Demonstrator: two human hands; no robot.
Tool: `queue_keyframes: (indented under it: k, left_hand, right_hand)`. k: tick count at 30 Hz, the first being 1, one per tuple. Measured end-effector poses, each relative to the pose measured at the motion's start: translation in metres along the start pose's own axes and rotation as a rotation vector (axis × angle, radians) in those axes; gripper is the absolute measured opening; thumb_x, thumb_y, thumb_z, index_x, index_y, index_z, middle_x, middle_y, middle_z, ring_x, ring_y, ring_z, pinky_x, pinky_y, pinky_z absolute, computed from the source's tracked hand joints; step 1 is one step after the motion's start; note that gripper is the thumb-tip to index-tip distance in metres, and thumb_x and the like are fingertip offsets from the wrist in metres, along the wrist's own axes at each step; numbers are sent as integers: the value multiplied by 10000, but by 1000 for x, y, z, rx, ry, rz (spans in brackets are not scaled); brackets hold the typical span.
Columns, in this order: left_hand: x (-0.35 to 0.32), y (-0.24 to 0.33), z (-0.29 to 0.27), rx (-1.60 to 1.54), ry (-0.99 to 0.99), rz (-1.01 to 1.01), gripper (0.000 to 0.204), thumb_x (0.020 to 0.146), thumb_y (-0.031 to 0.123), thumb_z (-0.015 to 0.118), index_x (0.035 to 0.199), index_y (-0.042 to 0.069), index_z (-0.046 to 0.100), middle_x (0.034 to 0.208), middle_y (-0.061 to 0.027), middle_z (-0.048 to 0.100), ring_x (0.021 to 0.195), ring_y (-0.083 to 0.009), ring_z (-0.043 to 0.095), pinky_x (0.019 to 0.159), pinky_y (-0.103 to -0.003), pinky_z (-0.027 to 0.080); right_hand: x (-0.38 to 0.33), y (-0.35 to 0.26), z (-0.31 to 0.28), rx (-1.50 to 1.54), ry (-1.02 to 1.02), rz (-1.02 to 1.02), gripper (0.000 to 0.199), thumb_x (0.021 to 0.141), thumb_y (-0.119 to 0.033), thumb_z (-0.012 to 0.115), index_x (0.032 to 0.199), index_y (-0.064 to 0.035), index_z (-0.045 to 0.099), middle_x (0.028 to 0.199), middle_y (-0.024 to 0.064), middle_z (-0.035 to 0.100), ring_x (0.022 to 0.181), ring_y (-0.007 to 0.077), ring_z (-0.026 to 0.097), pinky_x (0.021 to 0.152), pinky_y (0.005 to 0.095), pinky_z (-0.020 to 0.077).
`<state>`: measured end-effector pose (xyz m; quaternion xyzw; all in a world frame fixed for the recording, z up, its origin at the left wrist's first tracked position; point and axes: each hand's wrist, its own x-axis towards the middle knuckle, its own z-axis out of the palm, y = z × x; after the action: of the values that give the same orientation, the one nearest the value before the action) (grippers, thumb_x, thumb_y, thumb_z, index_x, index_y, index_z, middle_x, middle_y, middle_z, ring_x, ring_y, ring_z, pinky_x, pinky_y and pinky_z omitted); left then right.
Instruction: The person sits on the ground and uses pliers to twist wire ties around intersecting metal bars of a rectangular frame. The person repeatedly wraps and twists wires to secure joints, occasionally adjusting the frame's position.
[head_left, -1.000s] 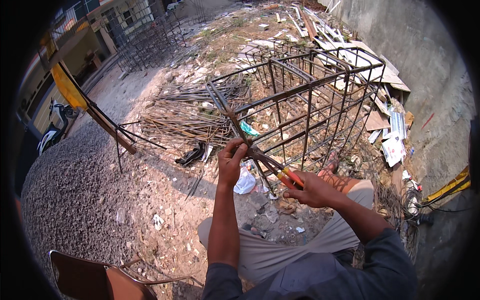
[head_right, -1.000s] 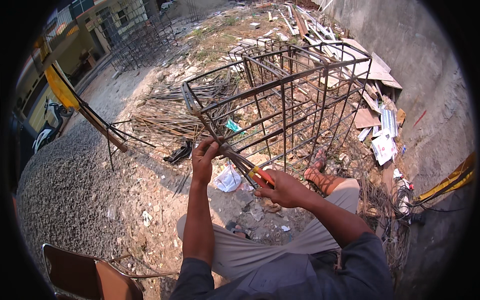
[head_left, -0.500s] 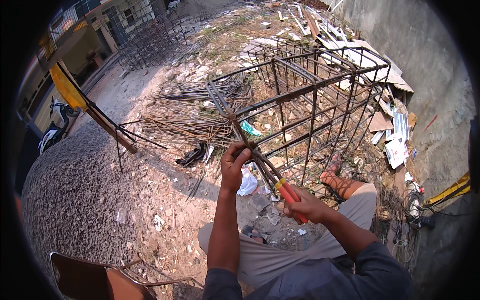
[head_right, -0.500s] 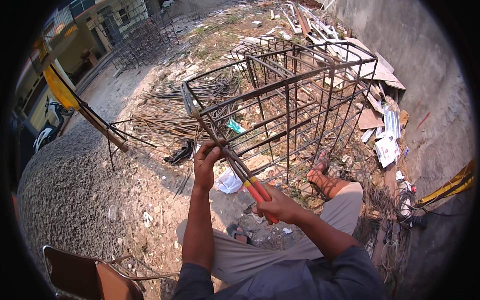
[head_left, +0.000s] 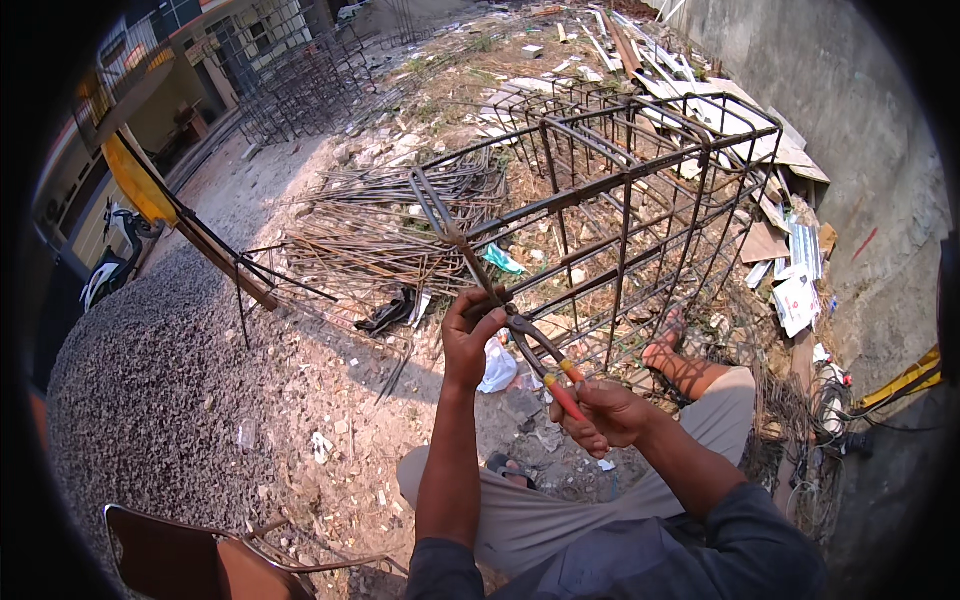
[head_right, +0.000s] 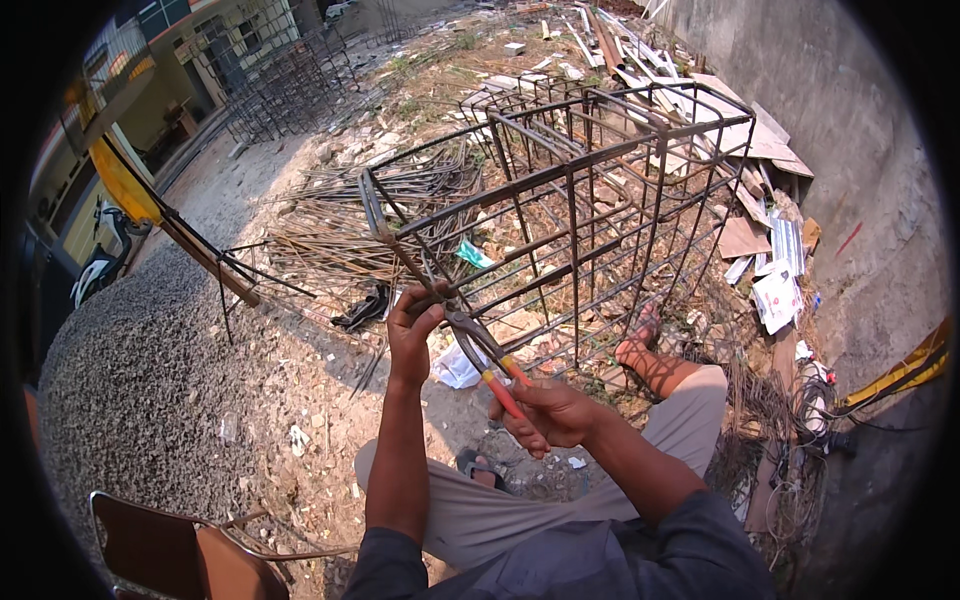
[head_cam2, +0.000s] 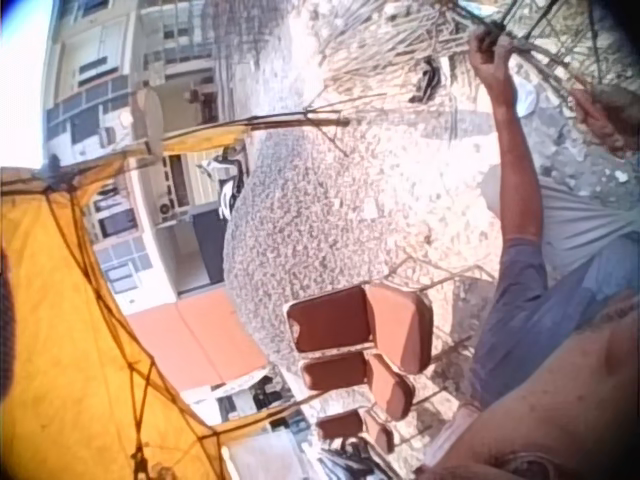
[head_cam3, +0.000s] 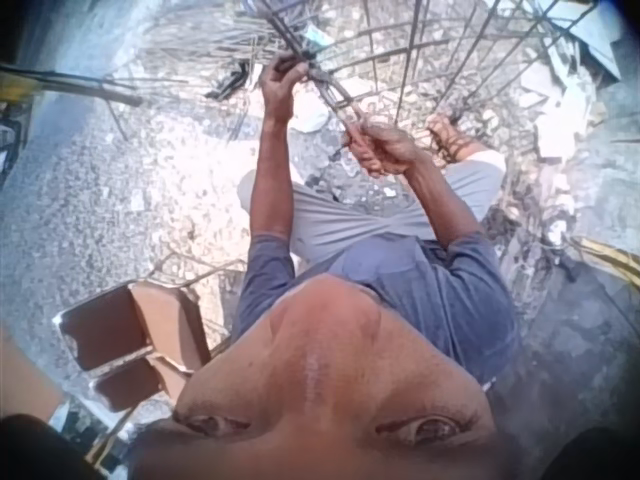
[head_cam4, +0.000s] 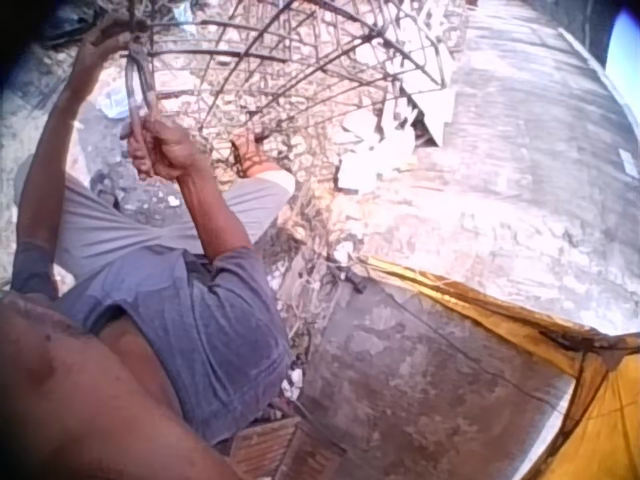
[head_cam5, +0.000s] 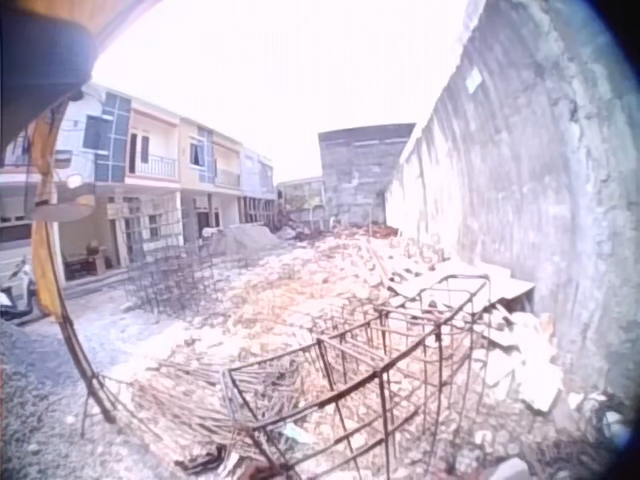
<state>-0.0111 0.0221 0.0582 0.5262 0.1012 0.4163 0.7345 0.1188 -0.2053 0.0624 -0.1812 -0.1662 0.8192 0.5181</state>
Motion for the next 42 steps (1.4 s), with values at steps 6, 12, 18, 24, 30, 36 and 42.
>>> queue_keyframes:
  k: [6,12,18,24,30,36,42]
  left_hand:
    - [-2,5,-1,80,49,-48,316,937,110,688,1237,28,630,1216,-94,691,1008,-156,673,825,-299,562]
    - [-3,37,0,67,-28,-373,391,940,104,656,1321,41,600,1148,-130,716,887,-198,741,683,-337,645]
    - [-8,32,-11,69,-173,-330,674,873,-6,684,1476,63,390,1081,-166,721,941,-292,753,730,-380,652]
    - [-5,25,-8,66,-161,-292,723,852,-37,739,1475,61,385,1045,-160,726,902,-236,739,746,-367,628]
    - [-6,33,-13,133,-226,-280,709,864,-24,748,1474,72,400,975,-148,734,825,-185,712,643,-291,547]
    - [-4,32,-16,103,-249,-290,734,846,-6,772,1478,75,408,960,-146,729,769,-166,683,644,-287,534]
    - [-3,37,-12,63,-269,-303,763,842,1,781,1496,87,398,932,-139,718,743,-161,673,646,-297,538]
  right_hand:
    - [21,31,-18,169,-332,-107,715,995,-529,594,1333,88,463,645,21,573,546,144,654,546,326,578]
    - [21,28,-6,239,-364,-25,608,927,-290,670,1340,77,417,580,18,554,441,135,533,509,324,515]
    - [28,34,4,299,-323,-85,605,886,-249,649,1387,-4,414,737,85,559,471,125,502,498,307,501]
    - [26,30,2,-218,103,-215,620,828,-196,627,1396,-46,426,897,119,572,547,142,559,547,291,535]
    - [16,0,24,-167,145,-66,528,955,-235,520,1410,23,442,983,182,653,681,192,694,575,292,567]
    - [19,-15,37,-537,342,26,551,1086,-355,455,1453,53,408,978,169,685,699,209,716,578,311,586]
    - [15,-24,41,-553,302,1,532,1093,-364,471,1440,37,428,896,83,646,686,162,687,592,278,562]
